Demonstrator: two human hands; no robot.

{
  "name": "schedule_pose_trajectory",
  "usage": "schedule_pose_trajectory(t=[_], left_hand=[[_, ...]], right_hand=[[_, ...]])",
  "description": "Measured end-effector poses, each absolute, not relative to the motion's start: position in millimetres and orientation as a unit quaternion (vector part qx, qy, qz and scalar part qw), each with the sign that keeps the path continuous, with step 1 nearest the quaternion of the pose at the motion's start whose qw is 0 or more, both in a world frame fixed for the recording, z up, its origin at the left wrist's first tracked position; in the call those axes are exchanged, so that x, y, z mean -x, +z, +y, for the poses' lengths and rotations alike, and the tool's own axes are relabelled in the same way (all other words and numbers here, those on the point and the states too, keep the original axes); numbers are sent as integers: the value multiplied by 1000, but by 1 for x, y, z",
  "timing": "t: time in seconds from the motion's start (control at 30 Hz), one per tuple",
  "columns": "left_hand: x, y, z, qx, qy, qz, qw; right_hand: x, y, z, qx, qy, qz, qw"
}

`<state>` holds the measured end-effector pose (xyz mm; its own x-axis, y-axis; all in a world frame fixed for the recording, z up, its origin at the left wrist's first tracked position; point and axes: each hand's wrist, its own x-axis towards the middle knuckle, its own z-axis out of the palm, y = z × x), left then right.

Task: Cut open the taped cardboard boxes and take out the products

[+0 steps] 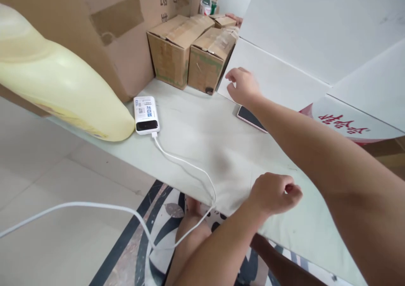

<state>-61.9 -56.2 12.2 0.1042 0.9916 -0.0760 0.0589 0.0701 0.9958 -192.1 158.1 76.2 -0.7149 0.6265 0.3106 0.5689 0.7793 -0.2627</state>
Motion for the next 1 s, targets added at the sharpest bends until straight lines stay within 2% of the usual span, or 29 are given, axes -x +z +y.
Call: schedule_pose_trajectory(t=[0.2, 0.47, 0.63, 0.87, 1.0], left_hand=[[82, 13, -41, -441, 435, 542, 568], [95, 10, -35, -362, 496, 568, 548], [94, 9, -40, -369, 556, 564, 487], [115, 18, -49, -280, 711, 571, 301], [105, 20, -43, -249, 728, 570, 288]], right_hand=[[284, 88, 185, 322, 37, -911, 253], [294, 86, 203, 386, 13, -892, 235], [255, 97, 172, 351, 29, -903, 247], [127, 106, 139, 334, 52, -909, 242], [63, 90, 139, 344, 72, -905, 241]])
